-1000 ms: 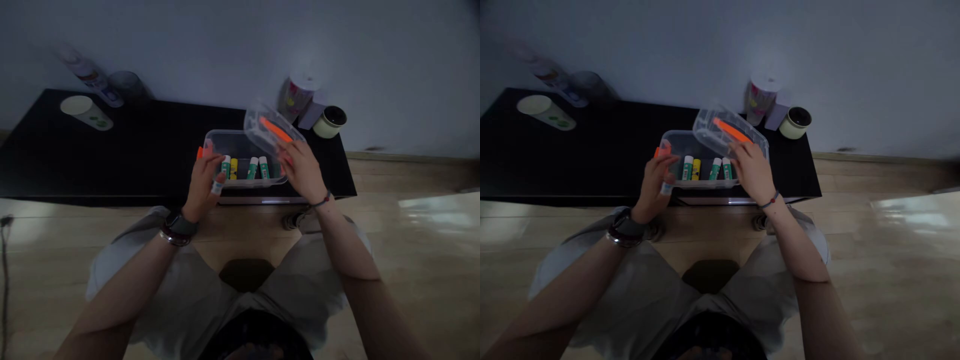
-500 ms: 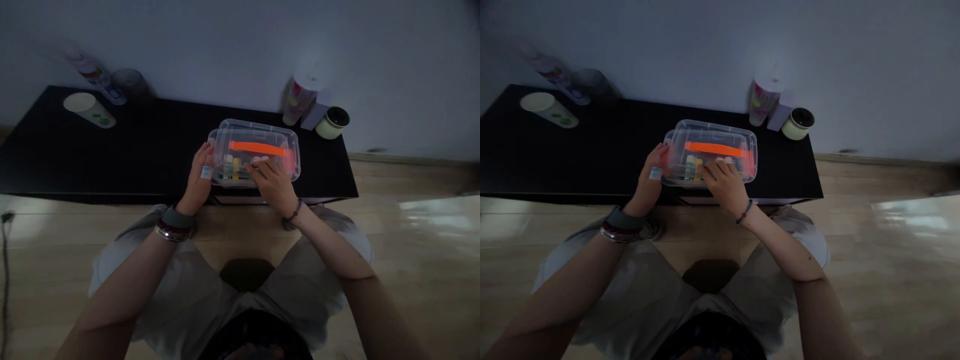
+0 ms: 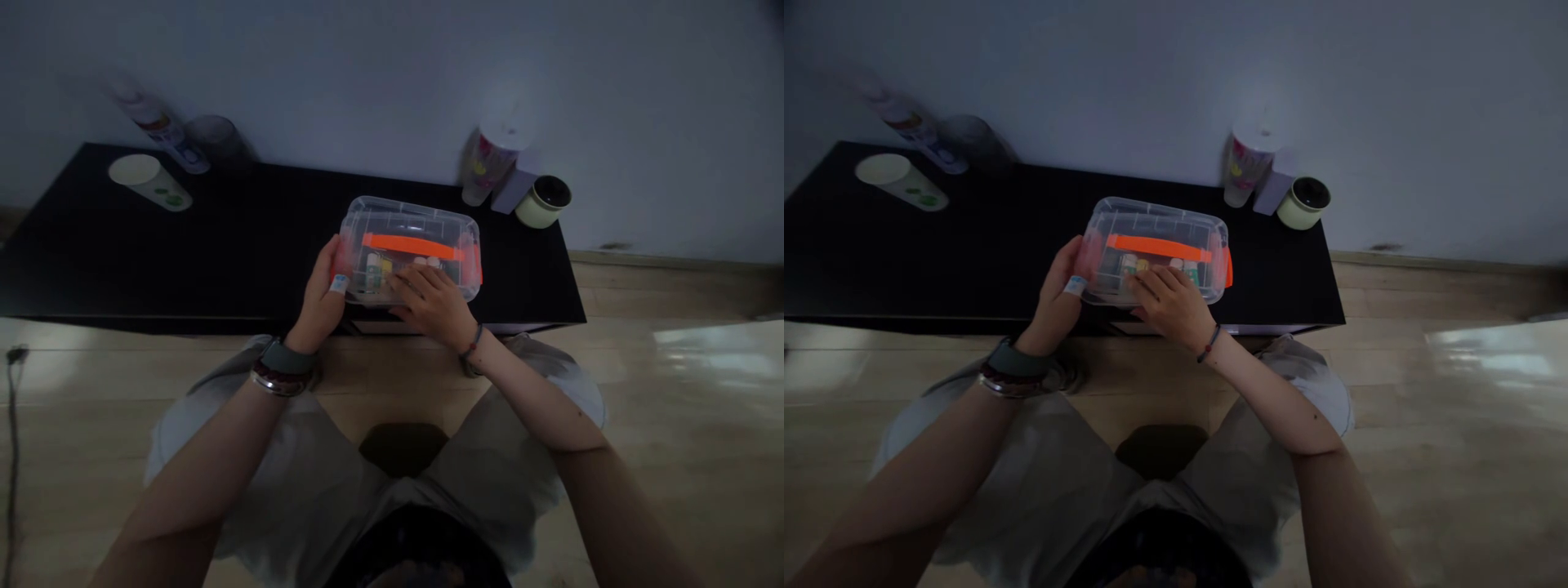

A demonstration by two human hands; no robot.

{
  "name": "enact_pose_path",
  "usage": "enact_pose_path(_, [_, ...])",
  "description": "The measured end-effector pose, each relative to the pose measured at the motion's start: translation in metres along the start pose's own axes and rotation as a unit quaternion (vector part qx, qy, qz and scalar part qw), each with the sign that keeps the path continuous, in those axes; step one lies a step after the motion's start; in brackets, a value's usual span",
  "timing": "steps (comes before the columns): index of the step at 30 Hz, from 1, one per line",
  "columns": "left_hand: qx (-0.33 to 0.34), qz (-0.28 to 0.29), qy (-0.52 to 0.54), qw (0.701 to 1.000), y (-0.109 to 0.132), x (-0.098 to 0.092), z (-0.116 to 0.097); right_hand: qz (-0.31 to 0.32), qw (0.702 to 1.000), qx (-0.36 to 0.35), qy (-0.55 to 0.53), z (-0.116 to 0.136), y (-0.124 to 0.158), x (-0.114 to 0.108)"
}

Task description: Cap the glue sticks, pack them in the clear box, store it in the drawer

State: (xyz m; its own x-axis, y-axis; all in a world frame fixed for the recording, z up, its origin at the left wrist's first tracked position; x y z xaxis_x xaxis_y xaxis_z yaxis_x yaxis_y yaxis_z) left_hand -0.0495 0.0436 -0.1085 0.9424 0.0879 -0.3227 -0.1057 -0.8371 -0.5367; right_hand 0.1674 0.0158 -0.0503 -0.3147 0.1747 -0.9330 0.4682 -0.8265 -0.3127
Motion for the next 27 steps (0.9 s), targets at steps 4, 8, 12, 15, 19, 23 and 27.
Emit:
enact_pose_path(4, [0.006,0.007,-0.013,1.0,0.001,-0.001,-0.002,-0.006,1.0,-0.007,0.001,-0.001,0.001,0.002])
enact_pose_path(8, [0.024,0.011,-0.033,0.999,0.002,-0.005,-0.005,0.002,1.0,-0.018,0.002,-0.002,0.001,0.002])
enact_pose_path(12, [0.049,0.025,-0.051,0.997,0.003,-0.008,-0.007,-0.005,0.999,-0.034,0.013,-0.001,0.001,0.002])
enact_pose_path(15, [0.056,0.028,-0.056,0.996,0.004,-0.008,-0.007,-0.013,0.999,-0.037,0.021,-0.002,0.003,0.004])
enact_pose_path(19, [0.062,0.041,-0.069,0.995,0.004,-0.004,-0.008,-0.002,0.999,-0.032,0.014,-0.003,0.006,0.008])
enact_pose_path(23, [0.052,0.063,-0.074,0.994,0.003,-0.002,-0.012,-0.003,0.999,-0.032,0.007,-0.004,0.007,0.011])
enact_pose_path(27, [0.052,0.061,-0.076,0.994,0.001,0.0,-0.016,0.009,0.999,-0.03,0.003,-0.008,0.007,0.009])
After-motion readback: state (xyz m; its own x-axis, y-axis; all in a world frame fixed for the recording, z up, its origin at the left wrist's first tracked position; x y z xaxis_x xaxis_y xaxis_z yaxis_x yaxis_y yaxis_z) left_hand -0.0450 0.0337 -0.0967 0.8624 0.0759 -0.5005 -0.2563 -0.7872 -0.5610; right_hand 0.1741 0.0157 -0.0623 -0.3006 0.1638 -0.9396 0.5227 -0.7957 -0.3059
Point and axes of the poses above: each hand's wrist, its own y-axis away from the middle knuckle, its own x-axis out of the palm, z = x × y, the point moved 2 cm from there along -y, towards the middle knuckle, and after that the axes turned 13 degrees about x, right-handed, at the moved point
